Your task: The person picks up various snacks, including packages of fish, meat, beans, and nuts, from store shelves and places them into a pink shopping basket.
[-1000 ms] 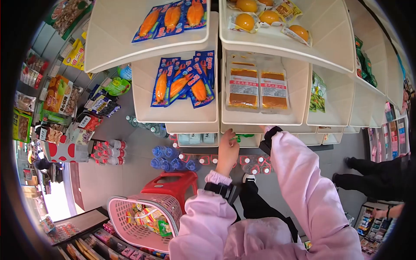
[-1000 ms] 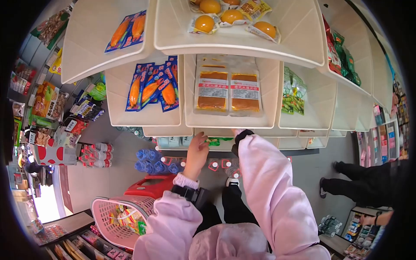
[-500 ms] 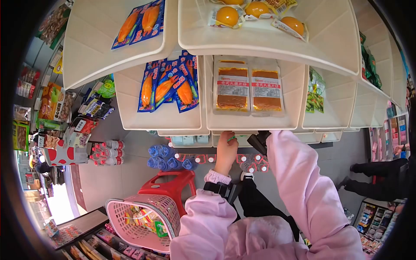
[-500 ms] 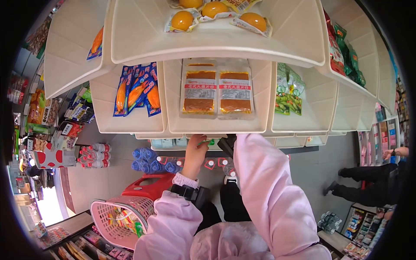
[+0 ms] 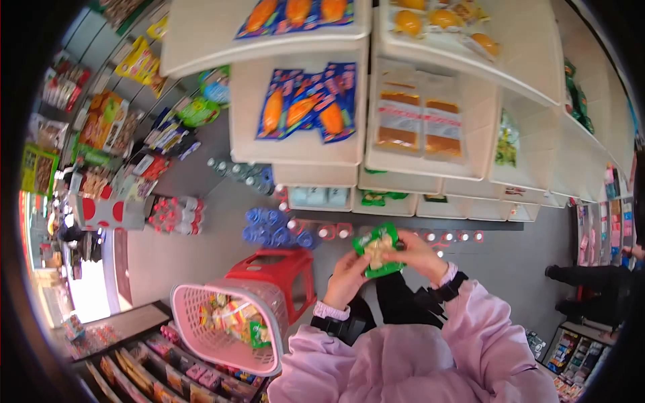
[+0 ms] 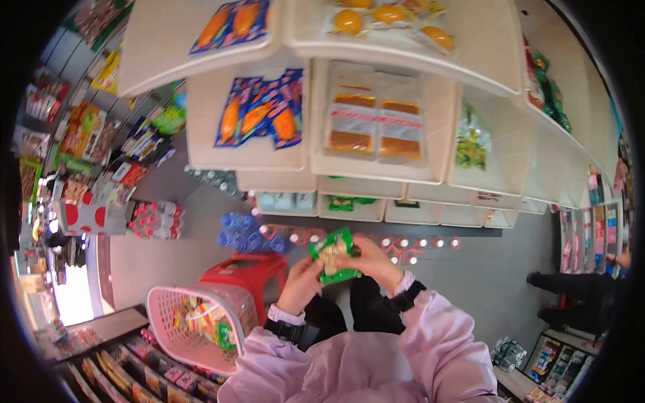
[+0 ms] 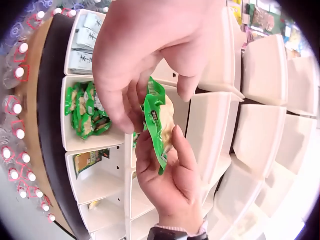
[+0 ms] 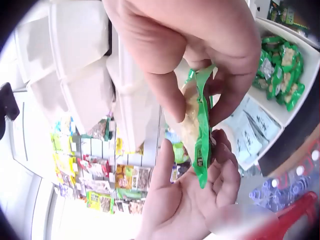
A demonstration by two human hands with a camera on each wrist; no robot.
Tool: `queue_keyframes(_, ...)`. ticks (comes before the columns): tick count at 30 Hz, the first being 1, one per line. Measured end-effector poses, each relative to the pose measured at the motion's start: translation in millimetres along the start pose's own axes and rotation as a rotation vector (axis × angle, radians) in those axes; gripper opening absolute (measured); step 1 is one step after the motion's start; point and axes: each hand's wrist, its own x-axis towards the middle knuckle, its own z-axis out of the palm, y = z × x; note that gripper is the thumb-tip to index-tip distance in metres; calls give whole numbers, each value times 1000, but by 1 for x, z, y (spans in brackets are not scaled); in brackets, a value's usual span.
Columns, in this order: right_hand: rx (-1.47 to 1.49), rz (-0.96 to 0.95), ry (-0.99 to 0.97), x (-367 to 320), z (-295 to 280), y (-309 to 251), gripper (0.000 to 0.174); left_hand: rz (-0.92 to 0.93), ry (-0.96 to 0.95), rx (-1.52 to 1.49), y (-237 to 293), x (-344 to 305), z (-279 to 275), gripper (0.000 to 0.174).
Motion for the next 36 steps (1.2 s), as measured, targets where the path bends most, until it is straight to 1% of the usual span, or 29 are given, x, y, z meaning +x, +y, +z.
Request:
queue_keyframes(1, 68, 92, 12, -7, 21, 9, 39, 24, 8, 24, -10, -17, -19, 26)
queue_keyframes(2, 45, 129, -31, -12, 40, 16, 39, 47, 29, 46, -19, -37, -39, 27)
queue_keyframes(3, 88, 162, -91, -15, 60, 22, 39, 53, 43, -4, -19, -59, -48, 29)
queue_keyframes(4, 130, 196, -151, -17, 81, 29, 40, 68, 103, -35, -21, -86, -62, 29)
queue_keyframes(6, 181, 239, -222, -20, 125, 42, 41, 109, 183, -97, -26, -127, -85, 30)
queue_keyframes(7, 199, 253, -244, -22, 144, 46, 41, 160, 206, -124, -27, -150, -95, 31)
queue_keyframes(8, 188, 218, -297, -21, 164, 59, 41, 192, 239, -142, -22, -171, -101, 33)
queue_keyframes(11, 31, 127, -366, -15, 226, 88, 39, 293, 377, -203, -17, -227, -131, 34)
queue_keyframes(12, -15, 92, -392, -13, 246, 95, 39, 316, 422, -227, -16, -242, -142, 33)
queue_keyframes(13, -80, 91, -406, -11, 267, 87, 40, 336, 464, -250, -15, -258, -153, 33)
queue_keyframes(14, -89, 25, -413, -7, 286, 93, 41, 355, 502, -274, -14, -271, -164, 32)
queue_keyframes(15, -99, -34, -400, -3, 304, 89, 41, 394, 508, -270, -12, -280, -175, 31)
queue_keyframes(17, -301, -178, -376, 12, 331, 114, 41, 474, 516, -262, -7, -290, -197, 30)
queue_keyframes(18, -387, -181, -376, 18, 340, 110, 43, 481, 545, -280, -6, -290, -209, 29)
queue_keyframes(20, -608, -243, -301, 24, 352, 112, 46, 489, 593, -313, -4, -282, -229, 28)
queue_keyframes(22, -705, -242, -276, 25, 350, 116, 49, 461, 609, -304, -1, -268, -239, 26)
queue_keyframes(23, -697, -226, -288, 23, 346, 118, 50, 451, 627, -300, -4, -260, -247, 26)
queue_keyframes(24, -631, -313, -256, 19, 340, 120, 48, 442, 647, -295, -8, -251, -254, 26)
queue_keyframes(26, -583, -154, -399, 9, 316, 95, 45, 445, 677, -273, -19, -239, -267, 27)
queue_keyframes(28, -473, 19, -439, 2, 289, 91, 40, 475, 702, -277, -29, -226, -275, 28)
queue_keyframes(29, -380, 3, -448, 2, 273, 97, 37, 465, 736, -267, -27, -224, -267, 28)
queue_keyframes(30, -377, -31, -398, -1, 254, 102, 34, 435, 750, -243, -25, -223, -264, 26)
queue_keyframes(32, -338, -32, -282, -5, 215, 74, 32, 377, 783, -188, -23, -227, -262, 24)
queue_keyframes(33, -323, -51, -166, -3, 194, 70, 30, 352, 805, -73, -21, -229, -259, 21)
queue_keyframes(34, -305, -70, -53, 0, 173, 68, 28, 349, 835, -9, -21, -232, -259, 21)
queue_keyframes(36, -401, -265, 162, 13, 122, 58, 25, 347, 901, 118, -20, -239, -257, 21)
